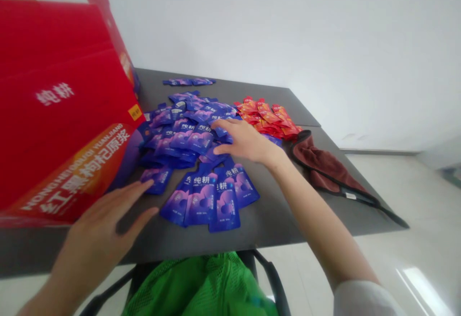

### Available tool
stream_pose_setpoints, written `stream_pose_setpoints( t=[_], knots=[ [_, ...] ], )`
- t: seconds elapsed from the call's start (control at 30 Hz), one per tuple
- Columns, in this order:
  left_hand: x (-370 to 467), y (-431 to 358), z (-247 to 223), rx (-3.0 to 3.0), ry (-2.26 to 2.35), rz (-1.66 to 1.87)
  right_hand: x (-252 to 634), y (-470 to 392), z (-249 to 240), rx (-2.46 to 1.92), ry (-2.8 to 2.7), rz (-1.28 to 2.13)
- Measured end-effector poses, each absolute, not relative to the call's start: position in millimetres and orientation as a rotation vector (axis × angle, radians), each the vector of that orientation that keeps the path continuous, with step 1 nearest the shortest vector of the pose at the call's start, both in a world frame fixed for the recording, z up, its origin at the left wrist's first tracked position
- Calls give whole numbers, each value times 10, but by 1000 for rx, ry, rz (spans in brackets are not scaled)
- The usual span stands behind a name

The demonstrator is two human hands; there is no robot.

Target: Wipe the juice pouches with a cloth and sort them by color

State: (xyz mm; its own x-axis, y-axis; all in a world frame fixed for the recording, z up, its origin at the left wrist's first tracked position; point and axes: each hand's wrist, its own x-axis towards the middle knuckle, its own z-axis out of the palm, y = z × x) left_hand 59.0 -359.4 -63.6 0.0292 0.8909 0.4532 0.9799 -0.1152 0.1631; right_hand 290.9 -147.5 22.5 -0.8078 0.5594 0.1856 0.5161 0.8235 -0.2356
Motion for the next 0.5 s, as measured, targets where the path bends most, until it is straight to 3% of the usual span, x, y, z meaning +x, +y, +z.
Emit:
stream_pose_setpoints(
  t=[0.17, 0.3, 0.5],
  knots=[
    [733, -3536, -932, -2287, -1846, -565, 2283, -1332, -37, -1139, -3012, 75],
    [877, -3511, -908, -2445, -1750, -547, 2154, -1442, -134, -1033, -2923, -186],
    [1006, -3468, -950, -2453, -1663, -599, 2144, -1391, -120, -797, -3059, -85]
  ],
)
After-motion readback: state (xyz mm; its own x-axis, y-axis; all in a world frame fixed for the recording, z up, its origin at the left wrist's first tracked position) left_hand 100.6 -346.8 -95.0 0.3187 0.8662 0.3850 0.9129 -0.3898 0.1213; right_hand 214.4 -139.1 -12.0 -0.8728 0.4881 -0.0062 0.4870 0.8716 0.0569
